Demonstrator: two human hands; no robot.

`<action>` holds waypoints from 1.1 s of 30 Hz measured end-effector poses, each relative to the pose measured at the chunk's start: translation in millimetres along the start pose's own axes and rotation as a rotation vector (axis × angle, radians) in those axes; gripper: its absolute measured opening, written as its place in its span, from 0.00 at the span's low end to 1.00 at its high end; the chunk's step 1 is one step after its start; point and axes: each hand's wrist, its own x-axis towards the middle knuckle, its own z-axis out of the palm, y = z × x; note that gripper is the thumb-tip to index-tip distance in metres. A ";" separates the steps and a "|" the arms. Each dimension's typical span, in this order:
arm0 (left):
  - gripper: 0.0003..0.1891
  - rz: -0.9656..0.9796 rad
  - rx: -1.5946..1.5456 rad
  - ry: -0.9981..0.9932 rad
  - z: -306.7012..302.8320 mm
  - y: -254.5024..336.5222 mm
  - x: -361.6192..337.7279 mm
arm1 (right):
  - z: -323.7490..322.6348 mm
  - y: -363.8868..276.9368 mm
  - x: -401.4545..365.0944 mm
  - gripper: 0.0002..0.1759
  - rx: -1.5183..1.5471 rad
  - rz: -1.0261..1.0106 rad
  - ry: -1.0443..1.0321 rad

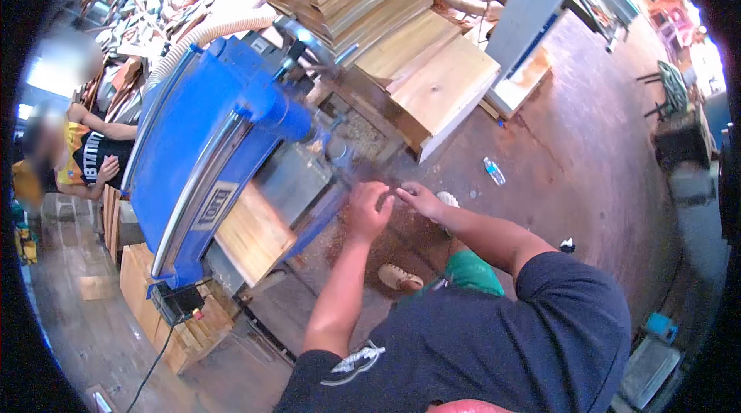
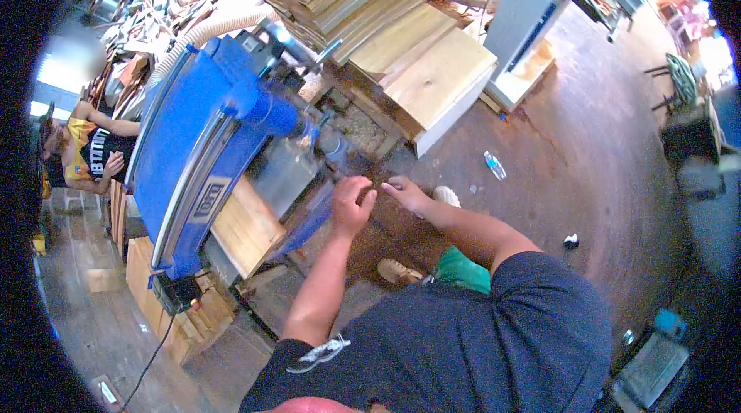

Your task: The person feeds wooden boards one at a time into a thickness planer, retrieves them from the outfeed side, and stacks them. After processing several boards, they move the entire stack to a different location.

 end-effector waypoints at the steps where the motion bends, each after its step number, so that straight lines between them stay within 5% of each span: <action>1: 0.14 -0.017 0.008 0.004 18.2 2.5 20.3 | -23.4 -3.0 38.6 0.33 -0.215 -0.083 0.181; 3: 0.14 -0.104 0.297 0.095 41.6 9.4 30.8 | -66.1 -19.9 110.7 0.41 -0.440 -0.311 0.299; 7: 0.15 -0.302 0.415 -0.051 49.8 7.5 33.4 | -110.1 -85.7 242.8 0.46 -0.755 -0.532 0.638; 14: 0.14 -0.379 0.456 -0.108 52.5 4.2 35.1 | -125.4 -103.4 345.5 0.40 -0.958 -0.526 0.677; 18: 0.12 -0.426 0.452 -0.155 51.5 4.3 35.5 | -150.9 -68.1 330.6 0.36 -0.832 -0.591 0.698; 23: 0.10 -0.425 0.484 -0.136 52.9 8.1 34.3 | -236.7 -42.4 240.7 0.36 -0.695 -0.654 0.474; 26: 0.10 -0.396 0.488 -0.108 53.1 7.1 33.5 | -259.7 -36.2 226.7 0.34 -0.867 -0.509 0.713; 28: 0.09 -0.376 0.466 -0.095 51.3 7.2 32.6 | -255.2 -41.2 228.5 0.37 -0.560 -0.512 0.912; 33: 0.09 -0.372 0.510 -0.089 54.5 7.0 31.0 | -270.1 -61.3 233.9 0.50 -0.859 -0.388 0.811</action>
